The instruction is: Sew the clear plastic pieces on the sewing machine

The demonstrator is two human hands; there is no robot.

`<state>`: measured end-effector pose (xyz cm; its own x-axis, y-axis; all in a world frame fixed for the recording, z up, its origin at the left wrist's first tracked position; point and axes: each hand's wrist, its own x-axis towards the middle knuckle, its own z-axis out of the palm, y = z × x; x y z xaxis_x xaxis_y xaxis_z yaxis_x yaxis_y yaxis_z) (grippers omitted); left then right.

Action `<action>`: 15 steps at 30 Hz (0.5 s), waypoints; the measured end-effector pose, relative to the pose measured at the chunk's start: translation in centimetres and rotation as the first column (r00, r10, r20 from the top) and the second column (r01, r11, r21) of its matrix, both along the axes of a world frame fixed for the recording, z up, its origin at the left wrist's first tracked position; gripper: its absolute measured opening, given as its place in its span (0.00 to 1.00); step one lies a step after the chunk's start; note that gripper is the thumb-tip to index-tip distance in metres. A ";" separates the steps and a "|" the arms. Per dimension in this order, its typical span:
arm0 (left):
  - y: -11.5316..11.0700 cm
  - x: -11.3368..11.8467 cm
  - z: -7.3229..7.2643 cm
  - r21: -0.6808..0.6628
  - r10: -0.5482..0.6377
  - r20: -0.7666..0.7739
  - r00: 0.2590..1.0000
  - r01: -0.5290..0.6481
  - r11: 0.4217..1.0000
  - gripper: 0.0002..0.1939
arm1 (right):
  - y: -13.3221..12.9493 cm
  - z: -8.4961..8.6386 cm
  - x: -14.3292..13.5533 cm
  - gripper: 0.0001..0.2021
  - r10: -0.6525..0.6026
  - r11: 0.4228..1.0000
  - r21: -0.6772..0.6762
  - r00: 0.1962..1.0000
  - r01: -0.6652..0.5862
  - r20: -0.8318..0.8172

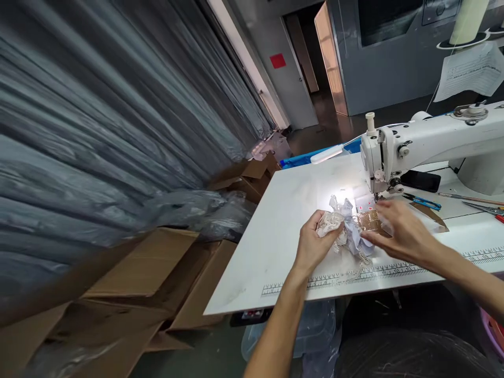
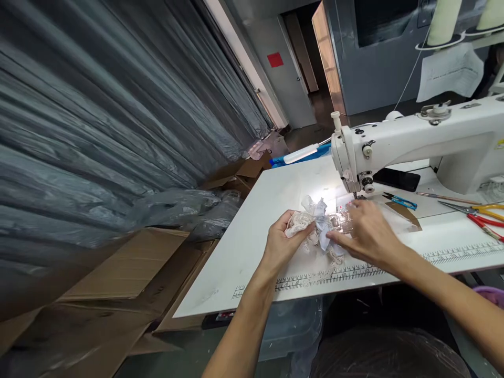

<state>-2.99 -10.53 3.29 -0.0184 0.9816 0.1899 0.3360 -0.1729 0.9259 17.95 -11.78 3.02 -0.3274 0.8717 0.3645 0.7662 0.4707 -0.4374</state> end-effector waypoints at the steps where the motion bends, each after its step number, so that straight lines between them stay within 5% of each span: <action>1: -0.2 0.3 -0.1 0.015 -0.005 0.008 1.000 0.005 1.000 0.15 | -0.2 -0.1 -1.2 0.31 0.028 0.999 -0.018 0.999 -0.028 -0.016; 7: -0.9 -0.8 -0.2 0.051 -0.061 0.072 0.995 0.058 0.997 0.16 | 0.1 -1.2 -4.9 0.08 0.106 0.968 -0.226 0.993 -0.114 -0.049; 15: -1.2 -6.0 1.1 -0.086 -0.110 0.132 0.985 0.122 0.989 0.19 | 1.1 -0.6 -4.4 0.15 -0.017 0.984 -0.177 1.000 0.020 0.018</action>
<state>-8.98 -11.72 4.34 0.0783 0.9919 0.1003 0.1977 -0.1141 0.9736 13.58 -10.72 2.38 -0.3155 0.9280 0.1983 0.7819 0.3726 -0.4998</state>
